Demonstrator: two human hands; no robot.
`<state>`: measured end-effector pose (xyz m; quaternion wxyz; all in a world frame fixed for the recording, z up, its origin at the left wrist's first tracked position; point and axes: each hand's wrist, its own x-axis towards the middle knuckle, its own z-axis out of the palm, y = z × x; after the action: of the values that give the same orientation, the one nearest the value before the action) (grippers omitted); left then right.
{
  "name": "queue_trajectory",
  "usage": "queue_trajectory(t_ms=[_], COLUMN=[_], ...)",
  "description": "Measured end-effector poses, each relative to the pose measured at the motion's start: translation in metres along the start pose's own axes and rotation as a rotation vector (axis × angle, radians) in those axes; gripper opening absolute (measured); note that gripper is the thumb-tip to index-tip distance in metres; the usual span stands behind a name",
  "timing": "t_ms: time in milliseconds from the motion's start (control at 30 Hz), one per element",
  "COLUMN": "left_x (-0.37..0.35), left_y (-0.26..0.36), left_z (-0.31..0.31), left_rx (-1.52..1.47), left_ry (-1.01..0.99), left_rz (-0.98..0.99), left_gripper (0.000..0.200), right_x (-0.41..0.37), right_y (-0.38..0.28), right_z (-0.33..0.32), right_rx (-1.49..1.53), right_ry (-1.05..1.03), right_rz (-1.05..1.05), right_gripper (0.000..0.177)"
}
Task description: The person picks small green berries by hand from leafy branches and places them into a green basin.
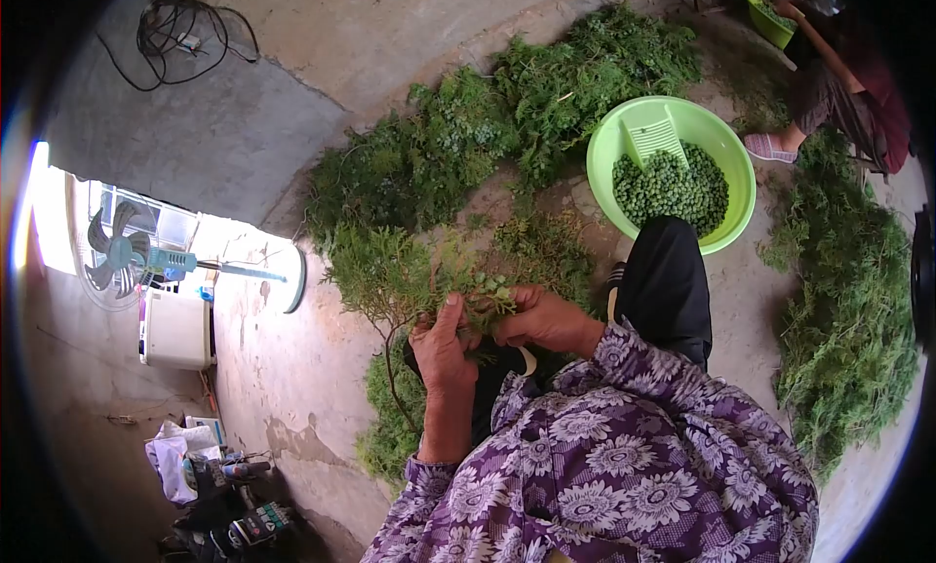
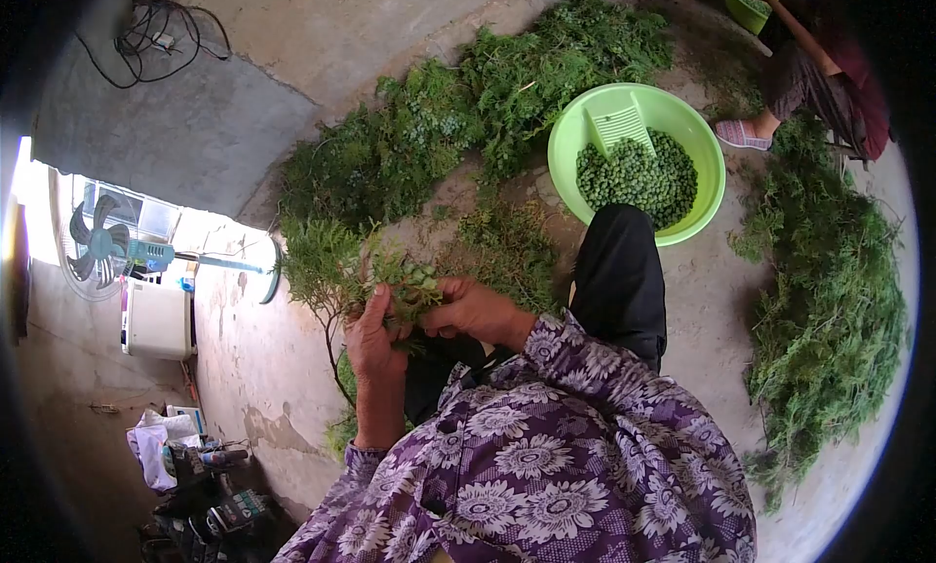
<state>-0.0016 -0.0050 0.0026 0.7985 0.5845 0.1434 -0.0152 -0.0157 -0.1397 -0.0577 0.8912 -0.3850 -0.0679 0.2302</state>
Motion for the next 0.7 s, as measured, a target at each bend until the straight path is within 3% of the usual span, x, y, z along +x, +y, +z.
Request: queue_trajectory(t_ms=[133, 367, 433, 467, 533, 667, 700], left_x=[-0.002, -0.003, -0.007, -0.008, -0.010, -0.006, -0.007], left_y=[0.000, -0.001, 0.001, -0.001, -0.005, -0.015, -0.014], left_z=[0.002, 0.003, 0.008, 0.008, 0.005, -0.005, -0.004], left_rx=[0.032, 0.006, 0.023, 0.023, 0.048, 0.038, 0.031], left_ry=[0.023, 0.024, 0.072, 0.072, 0.039, -0.022, -0.025], left_rz=[-0.013, -0.030, -0.031, -0.031, -0.023, -0.044, -0.041], left_gripper=[0.018, 0.019, 0.019, 0.019, 0.018, 0.017, 0.017], right_x=[-0.002, 0.000, 0.001, 0.004, 0.011, 0.015, 0.016], right_y=[-0.002, 0.001, 0.002, 0.003, 0.008, 0.013, 0.015], right_z=[0.006, 0.006, 0.004, 0.001, -0.007, -0.012, -0.014], right_rx=[-0.192, -0.242, -0.527, -0.527, -0.888, -0.858, -0.930], right_ry=[0.089, 0.142, 0.180, 0.180, 0.312, 0.356, 0.328], right_rz=[-0.057, -0.081, -0.115, -0.115, -0.309, -0.386, -0.497], right_gripper=[0.015, 0.016, 0.020, 0.020, 0.022, 0.021, 0.020])
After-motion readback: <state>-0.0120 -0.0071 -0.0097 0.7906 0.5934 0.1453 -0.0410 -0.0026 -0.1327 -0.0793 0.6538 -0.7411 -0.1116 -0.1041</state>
